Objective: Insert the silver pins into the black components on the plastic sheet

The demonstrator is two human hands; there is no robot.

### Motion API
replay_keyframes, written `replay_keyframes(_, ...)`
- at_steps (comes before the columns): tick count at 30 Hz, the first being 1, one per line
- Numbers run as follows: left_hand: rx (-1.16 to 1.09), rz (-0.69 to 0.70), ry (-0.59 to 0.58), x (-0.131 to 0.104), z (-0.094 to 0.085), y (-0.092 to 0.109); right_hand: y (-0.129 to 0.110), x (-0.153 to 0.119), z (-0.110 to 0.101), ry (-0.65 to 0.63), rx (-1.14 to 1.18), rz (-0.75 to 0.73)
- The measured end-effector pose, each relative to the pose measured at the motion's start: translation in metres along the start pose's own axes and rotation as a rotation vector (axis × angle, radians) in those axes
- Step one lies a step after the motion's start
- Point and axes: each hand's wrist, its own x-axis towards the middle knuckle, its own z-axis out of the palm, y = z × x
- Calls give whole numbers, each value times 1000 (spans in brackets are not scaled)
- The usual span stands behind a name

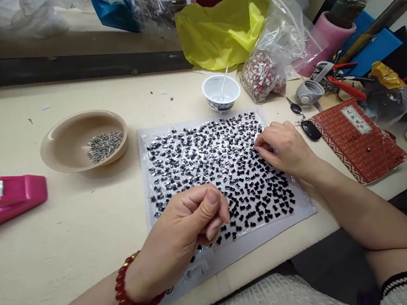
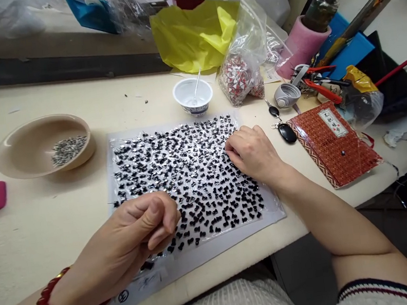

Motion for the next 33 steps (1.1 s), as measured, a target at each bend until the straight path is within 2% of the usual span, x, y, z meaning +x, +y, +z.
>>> replay_keyframes(4, -48, 10, -8, 0, 0, -1, 0, 1, 0, -23, -12, 1)
replay_keyframes(10, -140, -53, -12, 0, 4, 5, -2, 1, 0, -25, 2, 6)
replay_keyframes(19, 77, -44, -9, -1, 4, 2, 4, 0, 0, -19, 36, 16)
replay_keyframes(22, 102, -42, 4, -1, 6, 3, 0, -2, -8, 45, 94, 19)
replay_keyframes(24, 123, -41, 6, 0, 8, 3, -12, -4, -17, 131, 224, -21)
replay_keyframes(26, 171, -29, -15, 0, 11, 3, -30, -7, -24, 161, 480, -138)
replay_keyframes(29, 248, 6, -35, 2, 14, 0, -57, -12, -29, 55, 854, -313)
replay_keyframes(33, 282, 3, -35, 2, 15, -3, -68, -15, -26, 41, 1019, -315)
